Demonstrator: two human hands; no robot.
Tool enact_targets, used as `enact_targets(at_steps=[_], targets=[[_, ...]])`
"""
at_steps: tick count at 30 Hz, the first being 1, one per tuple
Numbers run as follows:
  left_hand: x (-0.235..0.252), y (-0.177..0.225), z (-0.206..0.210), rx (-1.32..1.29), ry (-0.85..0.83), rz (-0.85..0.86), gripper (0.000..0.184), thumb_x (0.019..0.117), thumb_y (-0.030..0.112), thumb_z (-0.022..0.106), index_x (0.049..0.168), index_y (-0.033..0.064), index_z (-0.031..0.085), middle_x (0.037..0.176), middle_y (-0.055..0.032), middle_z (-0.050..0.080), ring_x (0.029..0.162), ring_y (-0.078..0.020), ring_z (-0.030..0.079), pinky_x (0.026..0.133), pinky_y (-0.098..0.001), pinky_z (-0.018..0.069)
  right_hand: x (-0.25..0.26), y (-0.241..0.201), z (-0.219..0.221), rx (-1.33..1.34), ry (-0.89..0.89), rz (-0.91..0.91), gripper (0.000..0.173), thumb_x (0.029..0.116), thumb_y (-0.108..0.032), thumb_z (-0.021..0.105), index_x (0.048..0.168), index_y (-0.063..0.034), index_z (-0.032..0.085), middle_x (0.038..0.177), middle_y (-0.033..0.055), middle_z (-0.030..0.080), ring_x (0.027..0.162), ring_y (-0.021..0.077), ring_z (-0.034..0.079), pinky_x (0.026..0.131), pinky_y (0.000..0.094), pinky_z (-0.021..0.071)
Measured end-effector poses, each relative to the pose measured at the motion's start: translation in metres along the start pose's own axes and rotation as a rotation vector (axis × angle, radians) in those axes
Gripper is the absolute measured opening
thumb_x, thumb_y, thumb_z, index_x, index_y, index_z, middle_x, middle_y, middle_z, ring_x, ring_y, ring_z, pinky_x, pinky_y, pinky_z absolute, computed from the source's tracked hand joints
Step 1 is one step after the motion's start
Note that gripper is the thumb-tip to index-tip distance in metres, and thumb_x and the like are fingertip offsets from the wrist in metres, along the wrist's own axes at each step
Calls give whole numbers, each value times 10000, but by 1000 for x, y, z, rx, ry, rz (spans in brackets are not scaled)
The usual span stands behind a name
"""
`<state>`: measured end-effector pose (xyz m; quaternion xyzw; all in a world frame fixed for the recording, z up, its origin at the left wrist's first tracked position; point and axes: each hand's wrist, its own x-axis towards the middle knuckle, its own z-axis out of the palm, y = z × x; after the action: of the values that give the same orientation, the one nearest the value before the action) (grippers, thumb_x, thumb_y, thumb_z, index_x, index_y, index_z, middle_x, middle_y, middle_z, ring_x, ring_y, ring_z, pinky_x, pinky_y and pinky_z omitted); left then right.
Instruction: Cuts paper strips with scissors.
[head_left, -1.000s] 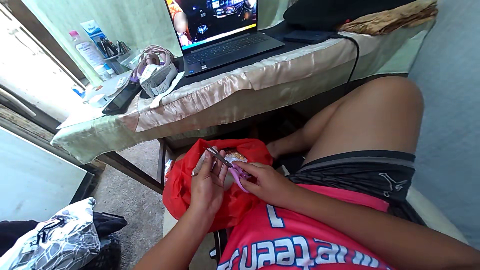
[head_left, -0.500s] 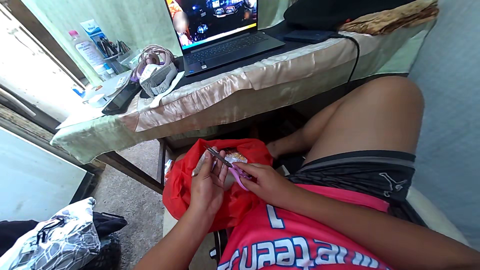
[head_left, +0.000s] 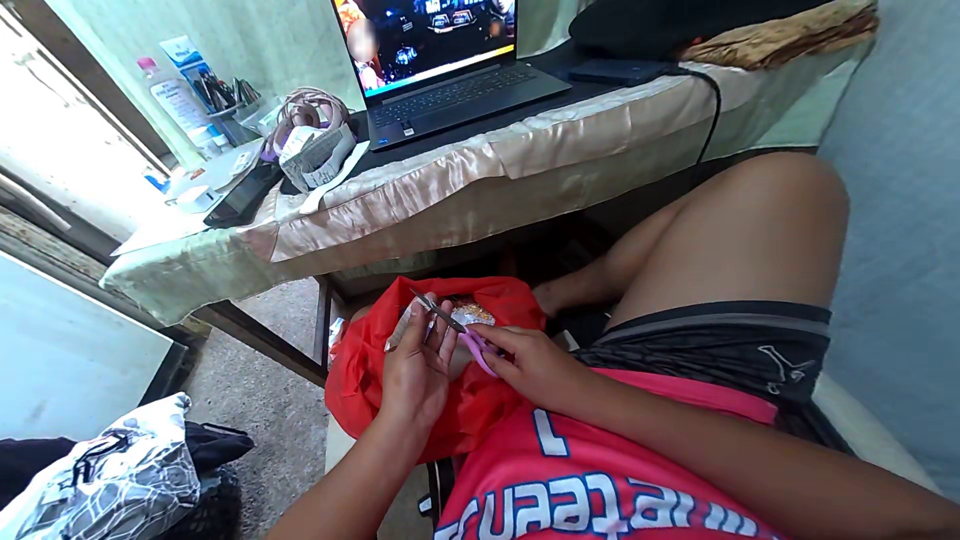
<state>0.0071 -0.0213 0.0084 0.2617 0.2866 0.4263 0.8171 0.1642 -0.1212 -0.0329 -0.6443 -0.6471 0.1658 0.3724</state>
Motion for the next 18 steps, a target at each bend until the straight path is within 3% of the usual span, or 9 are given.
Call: enact_targets(at_steps=[2, 4, 11, 15, 18], targets=[[1, 0, -1, 9, -9, -3, 342, 1080, 237, 521, 1339, 22, 583, 1233, -149, 696, 1095, -246, 710, 950, -366, 588, -1, -1, -1, 3, -36, 13, 478, 1037, -350, 542, 1479, -168, 555, 1228, 61, 701, 1126, 141, 653, 1018, 343, 518], [0, -1, -1, 16, -5, -1, 324, 1085, 235, 508, 1319, 29, 598, 1212, -145, 705, 1063, -236, 719, 914, -357, 596, -1, -4, -1, 7, -57, 32, 518, 1025, -400, 548, 1496, -187, 536, 1253, 50, 686, 1166, 141, 629, 1036, 355, 501], [0, 0, 0, -7, 8, -9, 353, 1071, 241, 542, 1351, 26, 571, 1238, -153, 694, 1094, -254, 714, 945, -372, 594, 1, 1, -1, -6, -3, -11, 416, 1050, -277, 527, 1446, -166, 591, 1111, 67, 721, 986, 137, 678, 924, 318, 550], [0, 0, 0, 10, 10, -6, 334, 1077, 242, 525, 1320, 23, 594, 1202, -152, 707, 1059, -240, 722, 917, -361, 598, 0, -2, -2, -4, -43, -4, 495, 1036, -367, 534, 1488, -165, 544, 1234, 60, 698, 1133, 135, 648, 1019, 341, 515], [-1, 0, 0, 21, 7, -7, 343, 1082, 253, 513, 1337, 40, 598, 1220, -139, 705, 1066, -234, 719, 907, -355, 597, 0, -2, -2, -21, -26, -20, 487, 1039, -364, 530, 1482, -164, 552, 1202, 65, 704, 1113, 153, 649, 1009, 348, 513]])
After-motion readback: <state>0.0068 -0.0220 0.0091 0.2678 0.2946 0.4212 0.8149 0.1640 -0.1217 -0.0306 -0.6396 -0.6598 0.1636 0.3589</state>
